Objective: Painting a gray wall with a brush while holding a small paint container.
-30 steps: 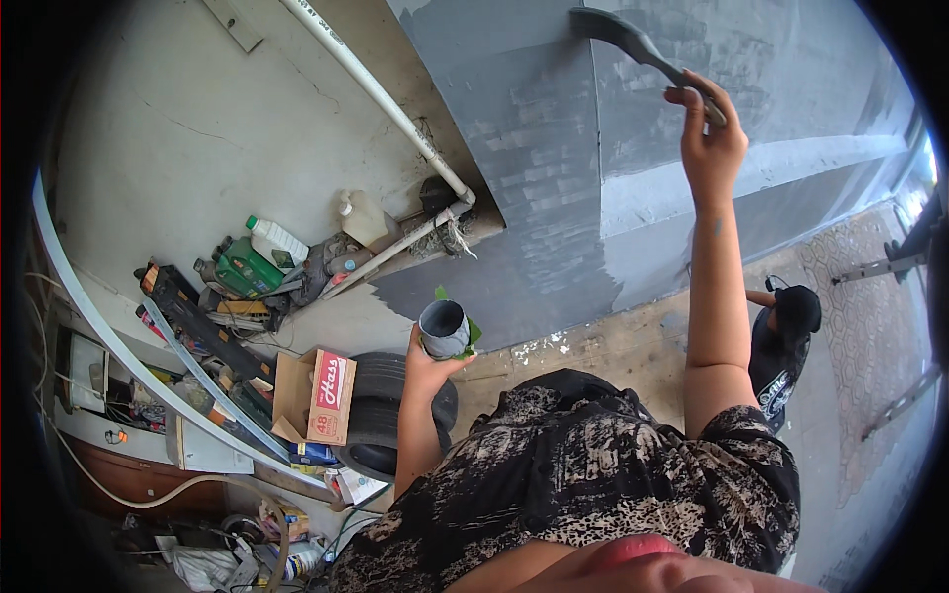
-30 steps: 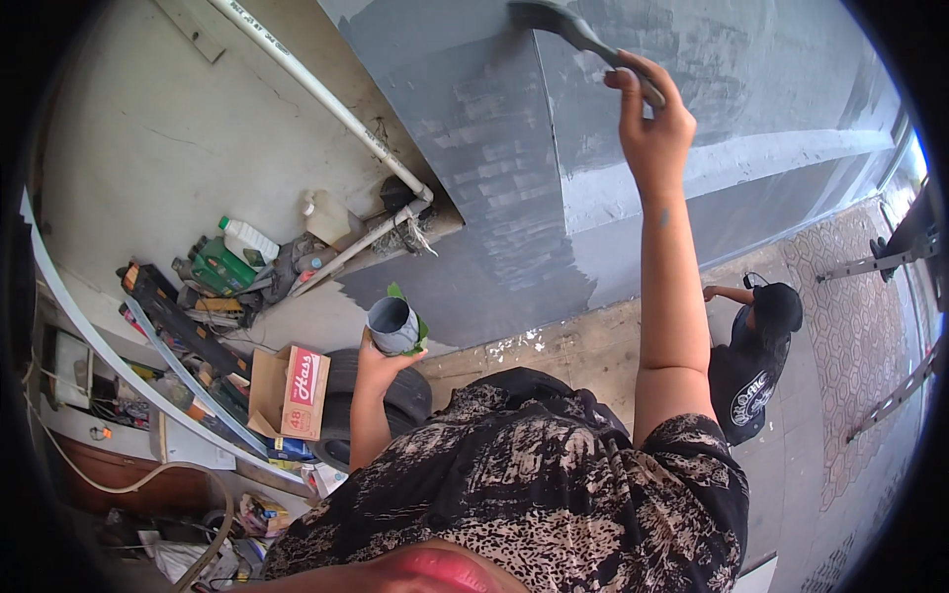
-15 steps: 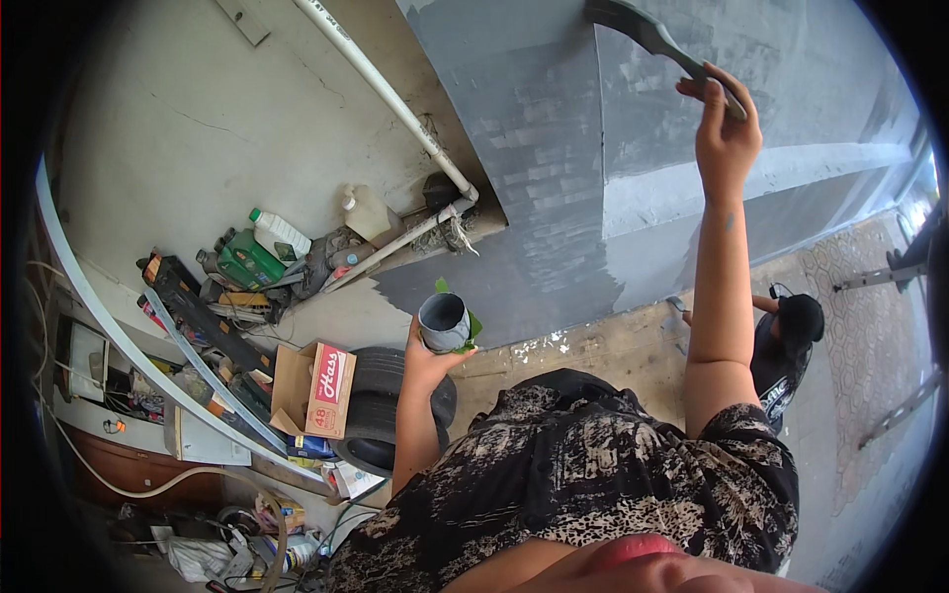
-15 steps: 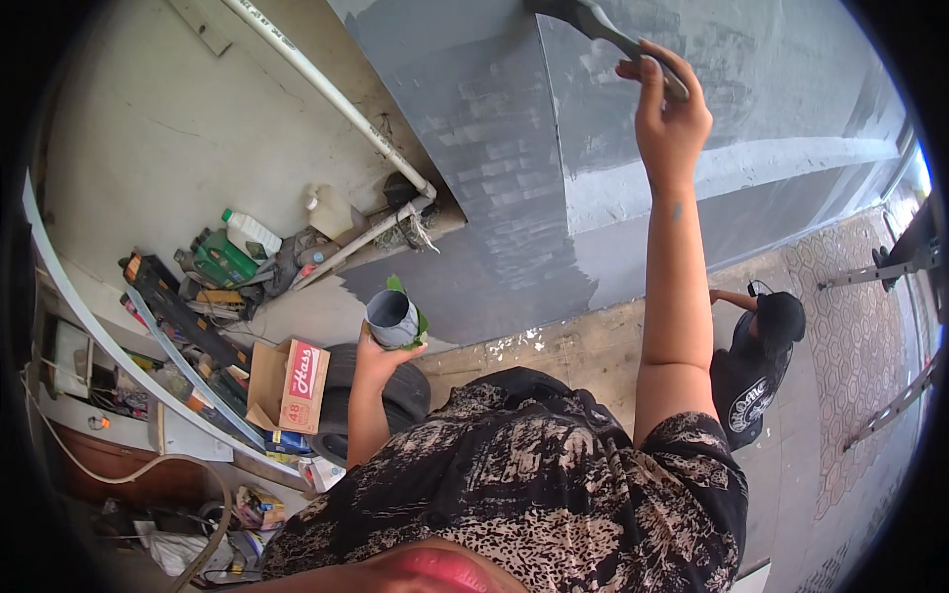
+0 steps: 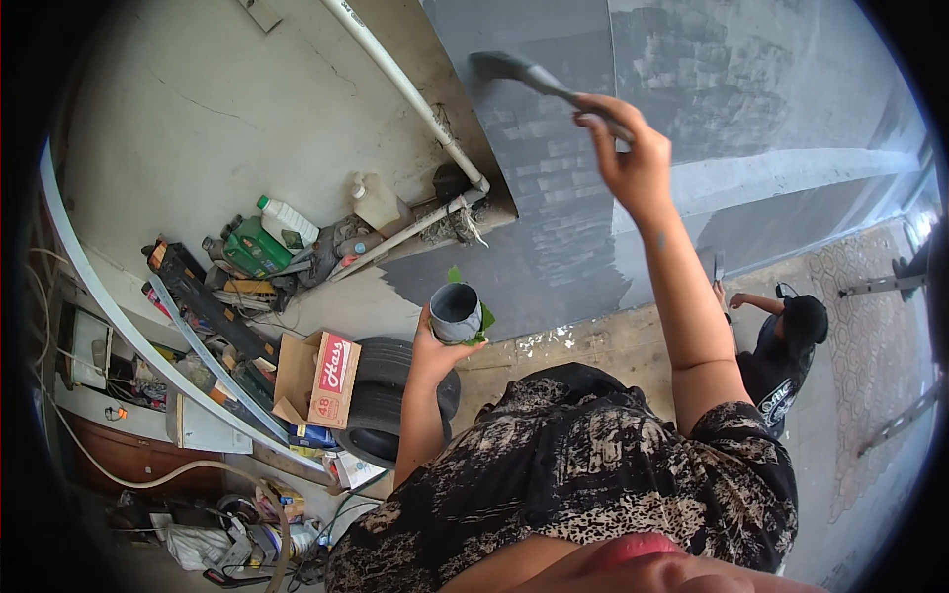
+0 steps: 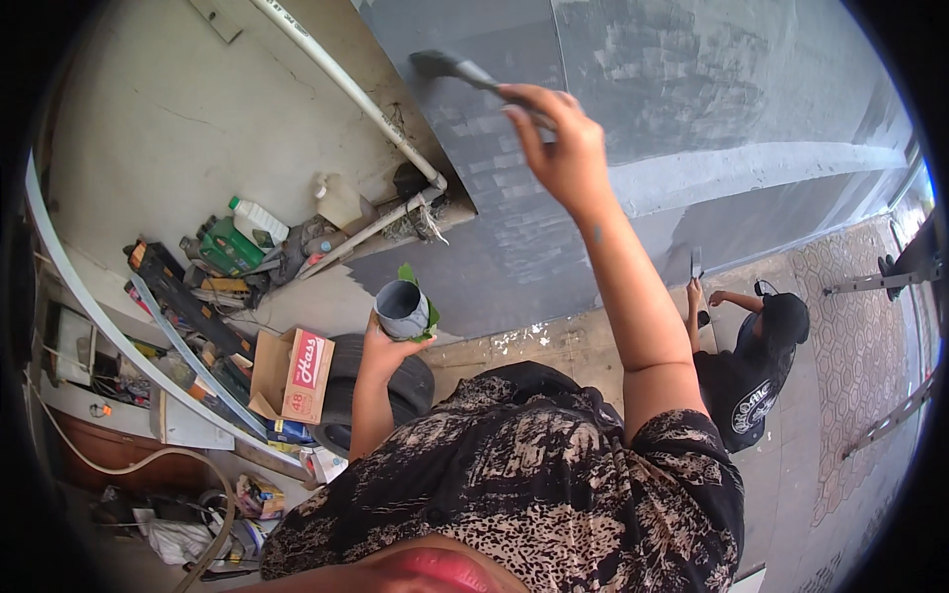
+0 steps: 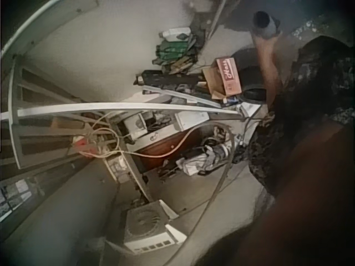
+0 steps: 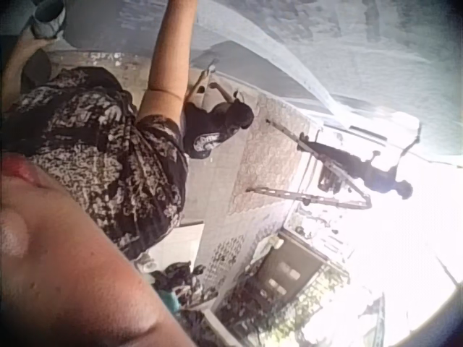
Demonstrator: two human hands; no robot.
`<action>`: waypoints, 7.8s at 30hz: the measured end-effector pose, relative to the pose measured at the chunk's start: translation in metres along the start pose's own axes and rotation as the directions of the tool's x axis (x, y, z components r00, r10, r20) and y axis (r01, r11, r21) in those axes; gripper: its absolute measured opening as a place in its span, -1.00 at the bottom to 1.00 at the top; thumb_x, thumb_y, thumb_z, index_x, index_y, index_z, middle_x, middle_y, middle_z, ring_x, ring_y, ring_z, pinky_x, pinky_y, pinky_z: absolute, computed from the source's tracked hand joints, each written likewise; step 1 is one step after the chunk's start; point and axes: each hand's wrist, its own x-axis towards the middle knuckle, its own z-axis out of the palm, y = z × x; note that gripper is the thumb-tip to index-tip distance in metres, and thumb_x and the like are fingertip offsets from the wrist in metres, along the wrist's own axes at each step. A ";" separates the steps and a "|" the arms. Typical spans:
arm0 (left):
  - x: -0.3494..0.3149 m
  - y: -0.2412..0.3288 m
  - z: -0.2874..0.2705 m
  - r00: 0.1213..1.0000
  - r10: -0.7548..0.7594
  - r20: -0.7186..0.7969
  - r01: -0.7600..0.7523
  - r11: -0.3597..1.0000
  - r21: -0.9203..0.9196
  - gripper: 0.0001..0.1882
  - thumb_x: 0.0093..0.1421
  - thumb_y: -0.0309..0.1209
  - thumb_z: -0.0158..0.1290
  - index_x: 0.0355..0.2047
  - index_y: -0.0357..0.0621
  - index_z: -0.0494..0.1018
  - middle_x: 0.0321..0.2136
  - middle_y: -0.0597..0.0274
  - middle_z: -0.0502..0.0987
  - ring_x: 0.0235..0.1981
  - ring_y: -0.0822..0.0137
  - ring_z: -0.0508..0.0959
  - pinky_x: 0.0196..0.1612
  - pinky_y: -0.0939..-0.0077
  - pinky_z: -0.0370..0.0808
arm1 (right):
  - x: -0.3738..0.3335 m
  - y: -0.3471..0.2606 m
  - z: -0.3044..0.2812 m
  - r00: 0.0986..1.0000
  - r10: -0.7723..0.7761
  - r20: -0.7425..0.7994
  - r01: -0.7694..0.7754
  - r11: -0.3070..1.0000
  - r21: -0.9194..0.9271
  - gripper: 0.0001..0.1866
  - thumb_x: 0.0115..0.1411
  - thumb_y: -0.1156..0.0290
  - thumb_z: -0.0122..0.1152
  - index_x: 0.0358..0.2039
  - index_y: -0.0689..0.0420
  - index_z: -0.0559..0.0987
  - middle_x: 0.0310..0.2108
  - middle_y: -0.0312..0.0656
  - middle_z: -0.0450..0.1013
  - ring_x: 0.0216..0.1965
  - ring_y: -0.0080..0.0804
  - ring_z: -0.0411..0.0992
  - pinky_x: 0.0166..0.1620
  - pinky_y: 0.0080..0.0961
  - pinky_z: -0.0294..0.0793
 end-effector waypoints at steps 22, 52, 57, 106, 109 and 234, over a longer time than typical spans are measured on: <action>-0.003 -0.011 -0.008 0.999 0.026 0.024 -0.025 0.998 -0.056 0.08 -0.28 -0.60 0.55 0.24 -0.25 0.17 0.12 0.07 0.44 0.12 0.23 0.51 0.18 0.29 0.50 | -0.016 0.051 -0.038 0.975 0.150 -0.163 -0.148 0.989 0.026 -0.78 0.35 0.55 0.19 -0.01 0.16 0.62 -0.21 -0.15 0.68 -0.14 -0.46 0.66 -0.05 -0.56 0.56; 0.020 0.005 0.036 0.998 0.030 0.053 -0.032 0.999 0.035 0.04 -0.28 -0.55 0.57 0.21 -0.25 0.22 0.09 0.12 0.48 0.11 0.27 0.52 0.19 0.32 0.47 | -0.037 0.037 -0.027 0.993 0.096 0.067 -0.109 0.971 0.213 -0.74 0.28 0.65 0.19 -0.03 0.23 0.63 -0.21 -0.11 0.66 -0.13 -0.38 0.65 -0.03 -0.49 0.57; 0.022 0.008 0.043 0.999 0.017 0.033 -0.015 0.998 -0.053 0.05 -0.28 -0.56 0.57 0.22 -0.24 0.20 0.09 0.12 0.48 0.12 0.27 0.51 0.20 0.34 0.47 | -0.028 0.043 0.004 0.992 0.010 0.122 -0.020 0.996 0.083 -0.74 0.28 0.62 0.23 -0.02 0.18 0.64 -0.18 -0.14 0.66 -0.07 -0.40 0.63 -0.02 -0.51 0.57; 0.035 -0.008 0.042 0.993 0.036 0.112 -0.035 0.999 -0.018 -0.01 -0.22 -0.63 0.52 0.22 -0.18 0.22 0.08 0.14 0.50 0.11 0.28 0.54 0.18 0.31 0.52 | -0.069 0.098 -0.075 0.944 0.217 -0.250 -0.230 0.973 -0.026 -0.77 0.38 0.58 0.12 0.01 0.23 0.58 -0.25 -0.09 0.68 -0.14 -0.43 0.66 -0.07 -0.60 0.57; 0.034 -0.011 0.041 0.995 0.037 0.095 -0.033 0.999 -0.040 -0.02 -0.22 -0.63 0.52 0.21 -0.18 0.23 0.08 0.14 0.50 0.11 0.27 0.54 0.18 0.30 0.52 | -0.073 0.084 -0.064 0.943 0.183 -0.279 -0.177 0.983 0.049 -0.78 0.40 0.58 0.09 0.00 0.29 0.57 -0.26 -0.05 0.68 -0.15 -0.34 0.67 -0.05 -0.56 0.57; -0.082 -0.048 -0.011 0.995 0.088 -0.039 -0.087 0.996 0.030 0.09 -0.31 -0.55 0.55 0.28 -0.14 0.25 0.09 0.21 0.48 0.16 0.30 0.47 0.22 0.33 0.41 | -0.157 0.009 -0.066 0.948 0.299 -0.108 -0.292 0.953 0.080 -0.76 0.42 0.58 0.01 0.05 0.32 0.51 -0.22 0.04 0.65 -0.12 -0.23 0.65 0.01 -0.38 0.60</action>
